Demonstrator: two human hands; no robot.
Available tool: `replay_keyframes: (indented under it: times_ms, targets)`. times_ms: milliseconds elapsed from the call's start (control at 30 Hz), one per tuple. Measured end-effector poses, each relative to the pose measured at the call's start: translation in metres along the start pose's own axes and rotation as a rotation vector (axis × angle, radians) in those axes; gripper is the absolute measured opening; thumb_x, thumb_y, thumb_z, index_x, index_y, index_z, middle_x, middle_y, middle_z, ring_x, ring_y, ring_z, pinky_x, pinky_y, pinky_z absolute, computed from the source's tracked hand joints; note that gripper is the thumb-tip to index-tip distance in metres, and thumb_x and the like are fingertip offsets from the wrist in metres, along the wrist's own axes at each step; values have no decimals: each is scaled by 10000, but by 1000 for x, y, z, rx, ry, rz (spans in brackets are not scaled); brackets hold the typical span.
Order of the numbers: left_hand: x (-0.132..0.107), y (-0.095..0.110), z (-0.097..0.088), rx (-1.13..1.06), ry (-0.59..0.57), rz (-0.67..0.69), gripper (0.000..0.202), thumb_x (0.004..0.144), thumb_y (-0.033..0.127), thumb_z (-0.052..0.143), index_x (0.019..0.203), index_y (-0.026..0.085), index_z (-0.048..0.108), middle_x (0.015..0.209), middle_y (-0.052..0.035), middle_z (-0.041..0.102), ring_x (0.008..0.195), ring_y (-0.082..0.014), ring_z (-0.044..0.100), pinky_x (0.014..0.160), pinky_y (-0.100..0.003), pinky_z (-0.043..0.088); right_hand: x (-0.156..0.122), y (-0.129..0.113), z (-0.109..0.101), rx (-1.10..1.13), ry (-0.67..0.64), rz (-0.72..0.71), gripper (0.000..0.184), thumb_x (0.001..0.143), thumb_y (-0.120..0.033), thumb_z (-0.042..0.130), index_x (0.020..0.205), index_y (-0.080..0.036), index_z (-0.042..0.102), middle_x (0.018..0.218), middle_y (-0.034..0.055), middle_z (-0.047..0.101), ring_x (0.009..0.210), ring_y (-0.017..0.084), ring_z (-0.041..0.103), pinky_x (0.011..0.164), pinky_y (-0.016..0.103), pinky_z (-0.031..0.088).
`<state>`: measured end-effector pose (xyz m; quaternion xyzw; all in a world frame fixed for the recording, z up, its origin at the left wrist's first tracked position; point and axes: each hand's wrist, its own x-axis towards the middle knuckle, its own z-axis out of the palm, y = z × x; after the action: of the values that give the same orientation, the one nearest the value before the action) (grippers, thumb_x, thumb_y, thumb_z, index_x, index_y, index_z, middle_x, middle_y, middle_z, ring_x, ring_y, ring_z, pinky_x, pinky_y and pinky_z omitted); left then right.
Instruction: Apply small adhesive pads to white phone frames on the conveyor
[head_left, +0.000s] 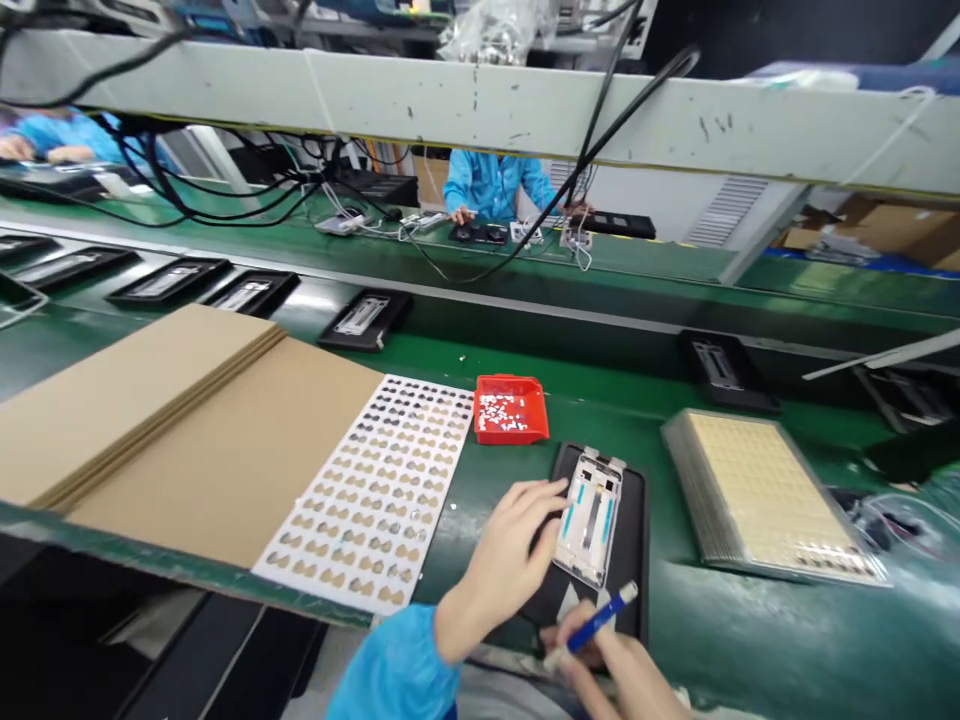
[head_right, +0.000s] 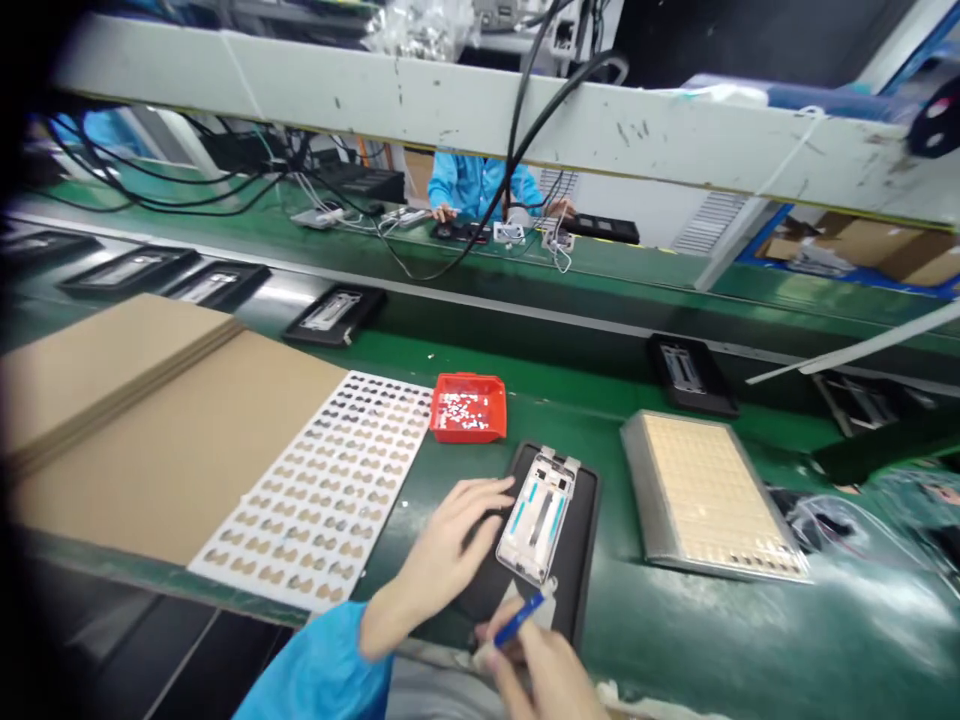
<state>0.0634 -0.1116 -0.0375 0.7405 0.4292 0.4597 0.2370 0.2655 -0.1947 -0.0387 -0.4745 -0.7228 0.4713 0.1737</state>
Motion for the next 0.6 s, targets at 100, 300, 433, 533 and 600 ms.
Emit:
replay_keyframes:
  times_ms: [100,300,433,533,600]
  targets:
    - [-33,1,-27,-15,99,-14,297,1101,161,484,1157,257,760,1221,-57,835,1166,-214,768,1024,-361,635,22,-10,-31,-172,171,-24,190,1063,-308,509,1136,-244,673,1075,119,847,1005,281,841,916,348,647]
    - [-63,4,-33,-9,151,14,238,1091,179,554,1085,264,776,1038,-29,852,954,-178,828,874,-238,652,108,-4,-99,-312,351,-158,155,936,-114,592,933,-259,646,834,55,808,798,272,824,829,396,668]
    - [-68,1,-21,-14,111,43,246,1111,227,539,1075,265,779,1014,-32,847,947,-187,827,870,-240,654,156,3,-113,-309,527,-183,153,874,-105,707,874,-252,665,1201,149,819,1232,348,757,1161,565,545]
    - [-73,-11,-20,1,-8,92,247,1105,217,542,1131,269,782,1070,-36,851,994,-191,829,915,-248,654,143,1,-106,-269,634,-205,50,950,-204,717,961,-251,727,1367,148,775,1345,328,706,1197,525,529]
    - [-77,-19,-22,16,-59,107,248,1104,222,543,1140,269,784,1077,-35,853,989,-193,832,908,-248,658,113,-1,-103,-232,704,-189,94,1019,-295,676,1051,-259,757,1262,115,814,1203,290,780,1080,449,618]
